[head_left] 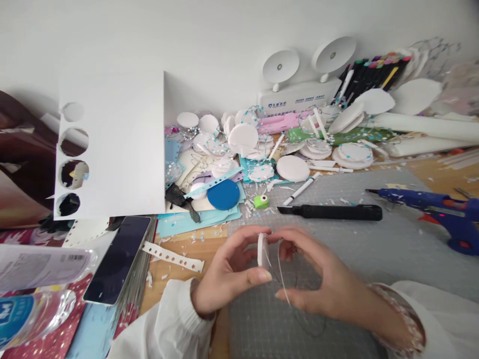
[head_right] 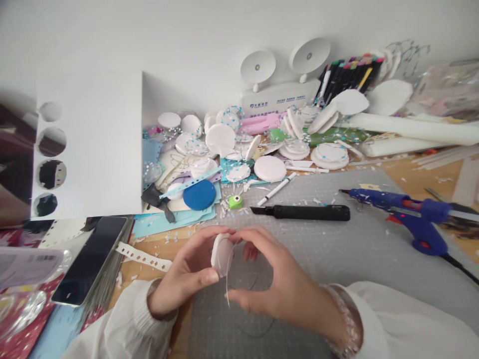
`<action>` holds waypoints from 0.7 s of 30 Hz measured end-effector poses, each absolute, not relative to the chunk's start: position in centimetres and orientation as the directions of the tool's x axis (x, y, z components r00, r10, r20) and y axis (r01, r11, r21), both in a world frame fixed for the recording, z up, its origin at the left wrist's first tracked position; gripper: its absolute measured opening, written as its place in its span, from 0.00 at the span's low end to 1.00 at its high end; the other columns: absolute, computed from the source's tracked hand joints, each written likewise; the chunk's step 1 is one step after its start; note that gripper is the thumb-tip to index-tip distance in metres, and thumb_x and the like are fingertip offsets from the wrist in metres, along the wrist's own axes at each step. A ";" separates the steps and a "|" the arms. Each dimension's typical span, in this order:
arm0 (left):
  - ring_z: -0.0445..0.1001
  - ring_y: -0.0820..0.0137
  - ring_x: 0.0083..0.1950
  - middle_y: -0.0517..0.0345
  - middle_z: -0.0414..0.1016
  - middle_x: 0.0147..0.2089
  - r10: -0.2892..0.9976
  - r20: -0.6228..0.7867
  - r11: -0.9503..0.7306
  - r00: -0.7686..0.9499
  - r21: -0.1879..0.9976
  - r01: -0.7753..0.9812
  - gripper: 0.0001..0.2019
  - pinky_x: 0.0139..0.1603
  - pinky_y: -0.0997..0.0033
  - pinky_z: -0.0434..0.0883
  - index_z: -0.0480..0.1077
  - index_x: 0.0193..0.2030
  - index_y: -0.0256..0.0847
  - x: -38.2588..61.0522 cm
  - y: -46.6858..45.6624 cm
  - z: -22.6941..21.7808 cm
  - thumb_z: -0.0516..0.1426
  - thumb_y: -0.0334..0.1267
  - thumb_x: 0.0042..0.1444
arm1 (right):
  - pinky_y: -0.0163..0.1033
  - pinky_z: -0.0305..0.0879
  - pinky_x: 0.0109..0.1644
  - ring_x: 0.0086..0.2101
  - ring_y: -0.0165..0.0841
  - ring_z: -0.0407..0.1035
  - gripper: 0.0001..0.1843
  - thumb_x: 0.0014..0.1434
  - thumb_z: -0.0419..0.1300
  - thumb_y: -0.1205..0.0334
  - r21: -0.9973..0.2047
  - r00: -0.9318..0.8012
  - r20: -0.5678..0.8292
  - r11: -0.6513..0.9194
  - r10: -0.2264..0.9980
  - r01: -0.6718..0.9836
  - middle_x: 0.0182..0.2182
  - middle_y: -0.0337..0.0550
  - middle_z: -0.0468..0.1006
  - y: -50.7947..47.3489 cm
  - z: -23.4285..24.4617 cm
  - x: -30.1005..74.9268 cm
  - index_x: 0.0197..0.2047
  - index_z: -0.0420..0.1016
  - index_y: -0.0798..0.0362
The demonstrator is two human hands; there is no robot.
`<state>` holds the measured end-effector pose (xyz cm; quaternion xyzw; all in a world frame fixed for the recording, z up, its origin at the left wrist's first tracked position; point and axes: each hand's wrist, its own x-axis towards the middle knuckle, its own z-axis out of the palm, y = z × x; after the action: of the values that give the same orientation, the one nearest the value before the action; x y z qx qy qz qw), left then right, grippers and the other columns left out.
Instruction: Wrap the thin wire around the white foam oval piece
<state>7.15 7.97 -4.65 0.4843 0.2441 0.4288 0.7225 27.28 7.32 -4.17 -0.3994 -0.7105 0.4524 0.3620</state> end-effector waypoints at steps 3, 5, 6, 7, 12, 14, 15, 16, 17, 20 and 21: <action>0.70 0.66 0.56 0.55 0.71 0.56 0.857 0.066 0.177 0.510 0.893 -0.413 0.24 0.58 0.65 0.66 0.68 0.57 0.50 7.4 8.0 -4.5 0.65 0.35 0.54 | 0.37 0.69 0.43 0.41 0.33 0.66 0.31 0.50 0.68 0.61 -0.905 -0.411 0.196 0.326 0.890 0.274 0.46 0.41 0.69 7.3 -4.0 27.2 0.56 0.64 0.43; 0.71 0.66 0.55 0.55 0.72 0.54 0.855 0.069 0.188 0.514 0.883 -0.430 0.24 0.57 0.64 0.67 0.67 0.57 0.50 7.5 8.0 -4.5 0.65 0.34 0.54 | 0.38 0.69 0.43 0.40 0.34 0.66 0.30 0.50 0.68 0.61 -0.888 -0.409 0.227 0.360 0.884 0.287 0.45 0.41 0.68 7.3 -4.0 27.2 0.56 0.64 0.44; 0.71 0.66 0.54 0.55 0.72 0.54 0.853 0.067 0.196 0.518 0.879 -0.435 0.24 0.56 0.64 0.67 0.67 0.57 0.51 7.5 8.0 -4.5 0.65 0.35 0.54 | 0.38 0.69 0.43 0.41 0.34 0.66 0.30 0.51 0.68 0.61 -0.881 -0.410 0.239 0.374 0.880 0.291 0.45 0.42 0.68 7.3 -3.9 27.2 0.56 0.64 0.45; 0.72 0.65 0.54 0.55 0.72 0.54 0.852 0.062 0.204 0.521 0.876 -0.438 0.24 0.55 0.64 0.68 0.67 0.57 0.51 7.6 8.0 -4.5 0.65 0.35 0.54 | 0.38 0.69 0.44 0.41 0.34 0.66 0.30 0.51 0.68 0.61 -0.875 -0.411 0.246 0.384 0.878 0.295 0.45 0.42 0.68 7.3 -3.9 27.1 0.55 0.64 0.45; 0.73 0.65 0.52 0.53 0.72 0.55 0.855 0.034 0.227 0.517 0.871 -0.435 0.25 0.50 0.65 0.70 0.67 0.57 0.50 7.6 7.9 -4.7 0.66 0.38 0.52 | 0.39 0.70 0.45 0.44 0.36 0.66 0.31 0.51 0.67 0.62 -0.857 -0.403 0.249 0.394 0.881 0.331 0.47 0.44 0.67 7.2 -3.9 27.0 0.56 0.62 0.44; 0.73 0.64 0.52 0.53 0.73 0.55 0.857 0.037 0.222 0.514 0.873 -0.433 0.25 0.50 0.65 0.70 0.68 0.57 0.51 7.6 7.9 -4.7 0.67 0.37 0.52 | 0.39 0.71 0.46 0.44 0.36 0.66 0.32 0.51 0.67 0.62 -0.848 -0.403 0.259 0.407 0.878 0.341 0.48 0.44 0.67 7.1 -3.9 27.1 0.57 0.61 0.44; 0.73 0.64 0.52 0.53 0.73 0.55 0.857 0.038 0.219 0.514 0.876 -0.430 0.25 0.50 0.65 0.71 0.68 0.56 0.51 7.6 8.0 -4.7 0.67 0.36 0.52 | 0.40 0.71 0.46 0.45 0.36 0.66 0.32 0.51 0.67 0.62 -0.843 -0.403 0.265 0.413 0.876 0.344 0.48 0.44 0.66 7.1 -3.9 27.1 0.57 0.61 0.44; 0.73 0.64 0.52 0.53 0.73 0.54 0.856 0.040 0.215 0.516 0.879 -0.425 0.25 0.50 0.65 0.71 0.68 0.57 0.51 7.5 8.0 -4.7 0.66 0.36 0.52 | 0.40 0.71 0.46 0.45 0.37 0.66 0.32 0.51 0.67 0.62 -0.838 -0.401 0.271 0.420 0.875 0.349 0.48 0.44 0.66 7.0 -3.9 27.1 0.57 0.61 0.44; 0.74 0.64 0.52 0.53 0.73 0.54 0.855 0.040 0.212 0.517 0.883 -0.419 0.26 0.50 0.65 0.71 0.68 0.57 0.51 7.5 7.9 -4.7 0.66 0.35 0.52 | 0.40 0.71 0.46 0.45 0.37 0.66 0.31 0.52 0.66 0.63 -0.832 -0.399 0.278 0.427 0.874 0.355 0.48 0.44 0.66 7.0 -4.0 27.1 0.57 0.60 0.44; 0.74 0.61 0.54 0.51 0.73 0.56 0.847 0.040 0.215 0.529 0.886 -0.412 0.27 0.50 0.62 0.71 0.67 0.58 0.51 7.5 7.9 -4.7 0.66 0.35 0.52 | 0.42 0.72 0.47 0.46 0.39 0.66 0.32 0.52 0.66 0.63 -0.806 -0.395 0.300 0.452 0.868 0.382 0.49 0.46 0.66 6.9 -4.2 27.1 0.58 0.60 0.44; 0.74 0.60 0.54 0.51 0.73 0.56 0.842 0.044 0.220 0.537 0.882 -0.417 0.27 0.51 0.61 0.71 0.67 0.58 0.51 7.5 7.9 -4.7 0.66 0.35 0.52 | 0.43 0.72 0.47 0.46 0.39 0.66 0.32 0.52 0.66 0.62 -0.796 -0.396 0.307 0.462 0.865 0.391 0.49 0.46 0.66 6.9 -4.2 27.1 0.58 0.60 0.45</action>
<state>7.45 7.87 -4.70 0.4602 0.2309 0.4219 0.7462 27.13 6.92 -4.24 -0.4073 -0.7710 0.3215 0.3692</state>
